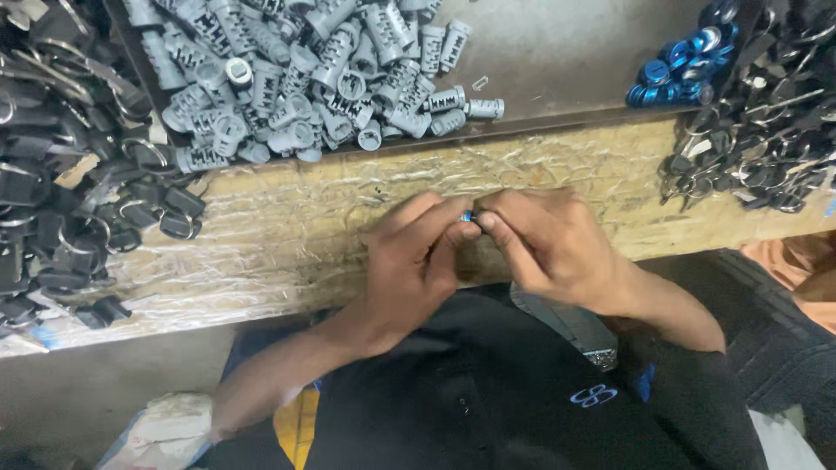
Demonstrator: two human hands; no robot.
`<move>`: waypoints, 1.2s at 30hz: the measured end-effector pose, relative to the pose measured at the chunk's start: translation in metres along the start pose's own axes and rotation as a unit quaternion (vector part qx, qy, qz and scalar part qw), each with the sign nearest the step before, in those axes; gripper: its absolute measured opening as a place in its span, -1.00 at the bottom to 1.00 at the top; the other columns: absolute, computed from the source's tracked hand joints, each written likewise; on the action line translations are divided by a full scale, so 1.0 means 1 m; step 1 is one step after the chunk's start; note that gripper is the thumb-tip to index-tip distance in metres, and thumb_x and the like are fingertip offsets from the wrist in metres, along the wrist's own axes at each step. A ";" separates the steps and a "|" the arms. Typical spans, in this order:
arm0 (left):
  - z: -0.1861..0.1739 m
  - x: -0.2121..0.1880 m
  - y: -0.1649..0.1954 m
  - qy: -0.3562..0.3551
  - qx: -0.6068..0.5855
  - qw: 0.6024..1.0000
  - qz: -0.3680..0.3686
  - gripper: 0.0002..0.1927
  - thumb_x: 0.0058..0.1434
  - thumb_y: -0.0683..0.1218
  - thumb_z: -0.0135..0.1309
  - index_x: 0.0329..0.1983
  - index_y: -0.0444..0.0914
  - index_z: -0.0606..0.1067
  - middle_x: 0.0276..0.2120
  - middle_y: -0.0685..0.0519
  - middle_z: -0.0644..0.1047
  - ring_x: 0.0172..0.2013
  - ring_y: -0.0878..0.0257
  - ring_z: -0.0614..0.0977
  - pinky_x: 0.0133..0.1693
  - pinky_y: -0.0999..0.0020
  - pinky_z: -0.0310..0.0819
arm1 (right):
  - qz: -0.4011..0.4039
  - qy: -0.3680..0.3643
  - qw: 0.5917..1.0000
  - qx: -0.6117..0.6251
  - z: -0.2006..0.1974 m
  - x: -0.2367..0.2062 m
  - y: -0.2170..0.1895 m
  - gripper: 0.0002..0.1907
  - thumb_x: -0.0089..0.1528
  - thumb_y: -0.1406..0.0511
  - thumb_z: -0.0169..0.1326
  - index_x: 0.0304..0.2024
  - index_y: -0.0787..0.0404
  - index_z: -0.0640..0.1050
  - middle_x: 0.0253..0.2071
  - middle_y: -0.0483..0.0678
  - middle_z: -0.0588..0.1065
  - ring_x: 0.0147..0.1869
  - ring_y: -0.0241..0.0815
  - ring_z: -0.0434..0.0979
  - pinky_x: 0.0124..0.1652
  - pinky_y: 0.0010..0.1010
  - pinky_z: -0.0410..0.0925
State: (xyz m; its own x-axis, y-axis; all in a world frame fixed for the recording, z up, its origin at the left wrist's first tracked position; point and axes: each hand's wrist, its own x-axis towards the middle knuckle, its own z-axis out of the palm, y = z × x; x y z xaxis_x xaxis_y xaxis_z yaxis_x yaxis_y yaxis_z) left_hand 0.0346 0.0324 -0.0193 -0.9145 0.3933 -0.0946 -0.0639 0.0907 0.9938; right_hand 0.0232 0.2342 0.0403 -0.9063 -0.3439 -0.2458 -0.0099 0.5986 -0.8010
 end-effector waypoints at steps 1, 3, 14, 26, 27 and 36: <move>0.003 0.002 0.002 0.000 -0.009 1.000 0.005 -0.76 0.36 -0.28 0.21 0.07 -0.31 0.53 -0.33 0.02 0.48 -0.46 0.21 0.54 -0.43 0.36 0.41 | -0.008 -0.006 1.000 0.008 -0.012 0.006 0.004 -0.94 0.33 0.44 0.07 -0.23 0.26 0.56 -0.49 0.00 0.50 -0.52 -0.18 0.47 -0.49 -0.38 0.31; 0.007 0.010 0.007 0.021 0.054 0.997 0.047 -0.72 0.36 -0.24 0.23 0.11 -0.29 0.50 -0.22 0.03 0.47 -0.36 0.17 0.54 -0.38 0.31 0.43 | -0.026 0.016 1.000 0.001 -0.036 0.017 0.011 -0.93 0.32 0.43 0.08 -0.23 0.25 0.60 -0.48 -0.04 0.53 -0.54 -0.27 0.45 -0.52 -0.46 0.30; -0.014 0.006 0.009 0.072 0.084 0.993 0.034 -0.78 0.43 -0.26 0.15 0.11 -0.29 0.49 0.09 -0.07 0.46 -0.19 0.25 0.65 -0.25 0.41 0.56 | -0.067 0.176 0.898 -0.398 -0.050 0.066 0.071 -0.99 0.21 0.43 0.15 -0.32 0.28 0.59 -0.48 -0.06 0.49 -0.55 -0.25 0.42 -0.55 -0.46 0.23; -0.046 0.024 0.002 -0.253 -0.313 0.915 -0.019 -0.89 0.39 -0.18 0.26 -0.06 -0.28 0.64 -0.45 0.13 0.58 -0.51 0.51 0.36 -0.48 0.55 0.14 | -0.560 0.048 0.755 -0.338 -0.019 0.032 -0.022 -0.93 0.08 0.43 0.22 -0.42 0.30 0.57 -0.49 -0.09 0.44 -0.56 -0.22 0.39 -0.59 -0.47 0.15; -0.046 0.022 0.001 -0.257 -0.335 0.906 -0.010 -0.88 0.43 -0.17 0.24 -0.01 -0.29 0.62 -0.39 0.11 0.59 -0.48 0.50 0.40 -0.46 0.55 0.18 | -0.599 0.034 0.736 -0.314 -0.017 0.026 -0.026 -0.92 0.09 0.40 0.21 -0.44 0.31 0.57 -0.51 -0.10 0.43 -0.56 -0.23 0.40 -0.58 -0.45 0.24; -0.043 0.008 0.013 0.056 -0.208 0.975 -0.057 -0.86 0.42 -0.26 0.17 0.01 -0.31 0.61 -0.31 0.01 0.67 -0.53 0.46 0.55 -0.52 0.56 0.31 | -0.219 0.076 0.941 -0.248 -0.056 0.038 0.037 -0.86 0.30 0.36 0.15 -0.39 0.17 0.63 -0.56 -0.09 0.49 -0.54 -0.25 0.42 -0.51 -0.36 0.28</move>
State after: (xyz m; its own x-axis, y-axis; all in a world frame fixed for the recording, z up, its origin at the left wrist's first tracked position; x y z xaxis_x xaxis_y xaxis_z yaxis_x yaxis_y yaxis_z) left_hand 0.0097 -0.0027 -0.0041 -0.9284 0.2977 -0.2224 -0.3030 -0.2600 0.9169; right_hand -0.0352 0.2836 0.0318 -0.8190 -0.5515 0.1584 -0.5579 0.7008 -0.4446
